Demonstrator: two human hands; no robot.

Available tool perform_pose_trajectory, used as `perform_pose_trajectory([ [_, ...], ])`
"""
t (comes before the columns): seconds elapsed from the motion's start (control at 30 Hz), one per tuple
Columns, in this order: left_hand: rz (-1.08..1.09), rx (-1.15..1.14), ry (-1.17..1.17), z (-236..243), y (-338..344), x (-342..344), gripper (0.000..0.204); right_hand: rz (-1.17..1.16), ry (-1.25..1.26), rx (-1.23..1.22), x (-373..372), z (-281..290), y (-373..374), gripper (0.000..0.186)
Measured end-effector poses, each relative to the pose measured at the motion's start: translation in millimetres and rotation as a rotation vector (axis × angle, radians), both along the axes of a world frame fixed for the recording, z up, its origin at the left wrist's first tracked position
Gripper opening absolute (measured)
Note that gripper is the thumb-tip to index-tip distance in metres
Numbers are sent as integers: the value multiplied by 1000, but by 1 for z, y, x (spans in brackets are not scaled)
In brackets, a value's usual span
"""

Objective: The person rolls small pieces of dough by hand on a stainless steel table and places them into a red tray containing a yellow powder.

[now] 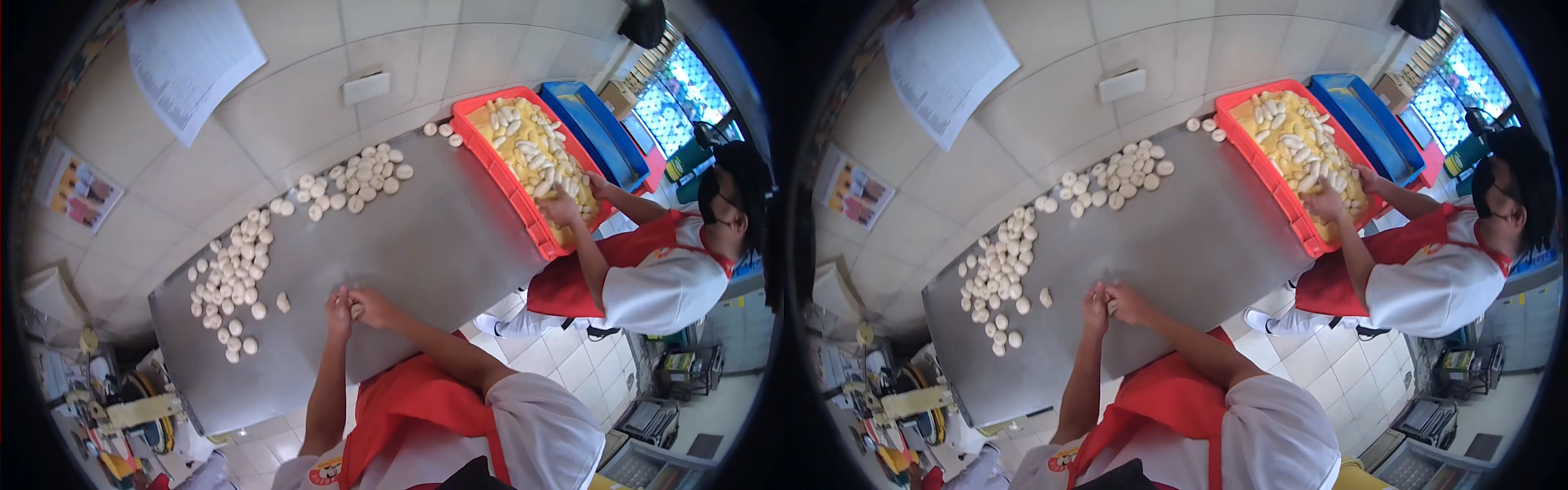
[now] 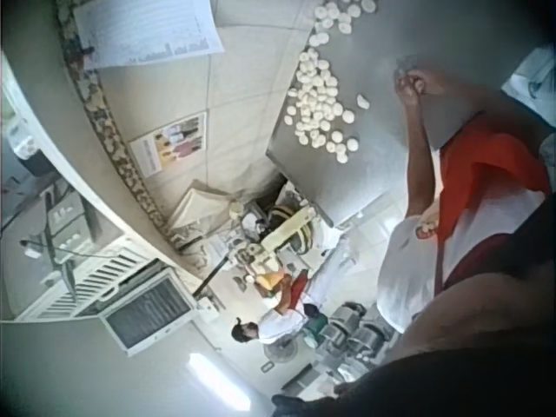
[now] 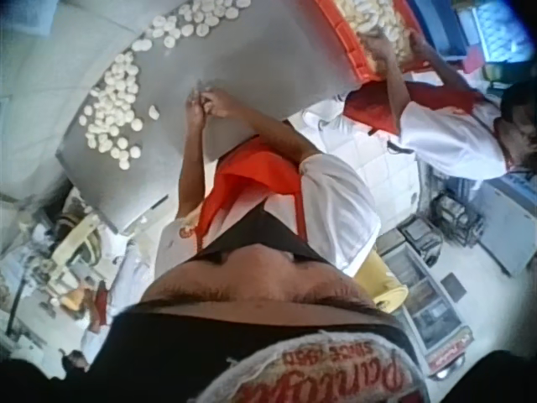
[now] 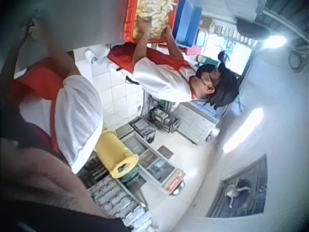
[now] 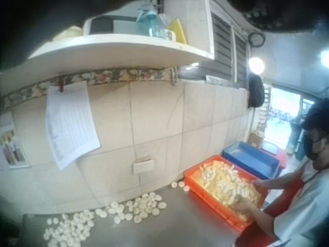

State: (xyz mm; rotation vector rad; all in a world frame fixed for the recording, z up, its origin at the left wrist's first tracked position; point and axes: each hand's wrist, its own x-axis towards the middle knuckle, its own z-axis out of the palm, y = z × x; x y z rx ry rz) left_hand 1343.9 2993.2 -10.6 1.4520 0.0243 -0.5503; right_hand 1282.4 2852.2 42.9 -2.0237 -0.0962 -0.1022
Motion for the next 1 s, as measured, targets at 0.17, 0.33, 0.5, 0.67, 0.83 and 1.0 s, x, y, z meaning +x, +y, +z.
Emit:
perform_pose_trajectory([
  [0.17, 24, 399, -69, 9, 16, -26, 43, -324, 311, -195, -59, -24, -45, 33],
  [0.33, -199, 807, -612, -4, 36, -81, 46, -348, 51, -752, -97, -58, -46, 51],
  [0.5, -427, 1153, -722, 9, -7, -55, 87, -327, 436, -794, -38, -37, -48, 90],
  [0.67, -418, 1261, -675, 21, -71, 44, 89, -394, 425, -826, 81, -27, -82, 91],
  [0.83, -203, 1292, -684, 12, -135, 144, 85, -435, 423, -805, 186, -30, -125, 90],
  [1.0, -171, 1266, -794, 14, -126, 141, 84, -499, 273, -782, 177, -38, -126, 88],
])
